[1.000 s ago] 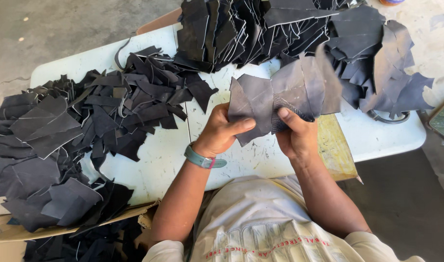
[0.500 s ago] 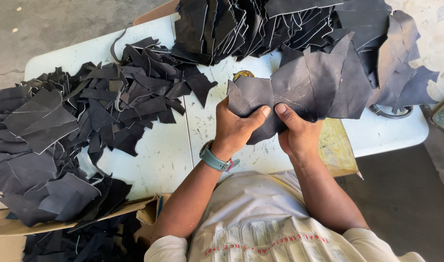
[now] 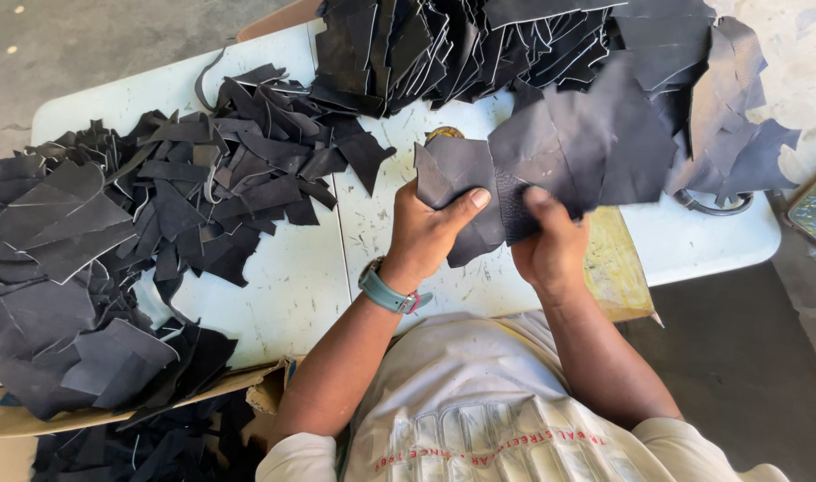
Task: The person applies a yellow adhesive to the edges of black leather pieces using a small brush. They then press the pieces together to bond them, using a wooden block to apply pressure. The person also uses a pencil to mark the leather pieces during the process.
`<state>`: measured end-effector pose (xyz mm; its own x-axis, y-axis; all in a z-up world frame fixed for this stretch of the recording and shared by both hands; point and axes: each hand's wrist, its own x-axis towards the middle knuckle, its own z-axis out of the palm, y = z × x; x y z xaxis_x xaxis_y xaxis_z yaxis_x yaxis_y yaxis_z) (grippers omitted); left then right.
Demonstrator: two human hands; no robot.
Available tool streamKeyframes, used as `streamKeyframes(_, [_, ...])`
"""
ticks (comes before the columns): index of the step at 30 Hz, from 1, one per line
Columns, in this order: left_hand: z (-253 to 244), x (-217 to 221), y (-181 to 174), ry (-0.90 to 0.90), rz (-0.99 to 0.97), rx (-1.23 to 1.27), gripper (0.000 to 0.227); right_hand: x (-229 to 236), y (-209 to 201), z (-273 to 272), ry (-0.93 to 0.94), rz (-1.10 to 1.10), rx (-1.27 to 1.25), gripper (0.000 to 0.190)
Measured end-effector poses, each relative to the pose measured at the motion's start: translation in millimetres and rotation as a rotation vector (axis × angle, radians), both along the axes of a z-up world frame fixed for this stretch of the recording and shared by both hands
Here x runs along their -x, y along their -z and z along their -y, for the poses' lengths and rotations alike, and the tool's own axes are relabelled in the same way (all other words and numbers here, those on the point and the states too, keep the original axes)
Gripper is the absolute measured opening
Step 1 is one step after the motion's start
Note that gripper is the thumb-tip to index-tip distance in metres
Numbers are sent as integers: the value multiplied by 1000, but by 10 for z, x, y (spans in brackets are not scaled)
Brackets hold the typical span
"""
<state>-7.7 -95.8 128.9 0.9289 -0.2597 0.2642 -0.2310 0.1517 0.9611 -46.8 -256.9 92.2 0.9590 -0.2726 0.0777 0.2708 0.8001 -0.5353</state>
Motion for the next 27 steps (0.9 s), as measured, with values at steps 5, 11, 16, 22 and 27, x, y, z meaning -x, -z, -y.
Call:
streamKeyframes(5, [28,37,39,-58,22,-32,26,15,38,-164,179,-1,360,52])
streamKeyframes(11, [-59,71,321,40,-255,157,22,199,85,100,168,-69,1011,53])
streamKeyframes(16, [-494,29,864,8,-565,130,34,501,-59,600,-345,-584,1665,66])
streamKeyframes(22, [-730,-106,1135,-102,-340,-523,60,765,-44,909,217,-419,2333,109])
streamKeyframes(27, [-821,-133,965,-141,-159,-836,88,626,321,1291,273,-265,2067,60])
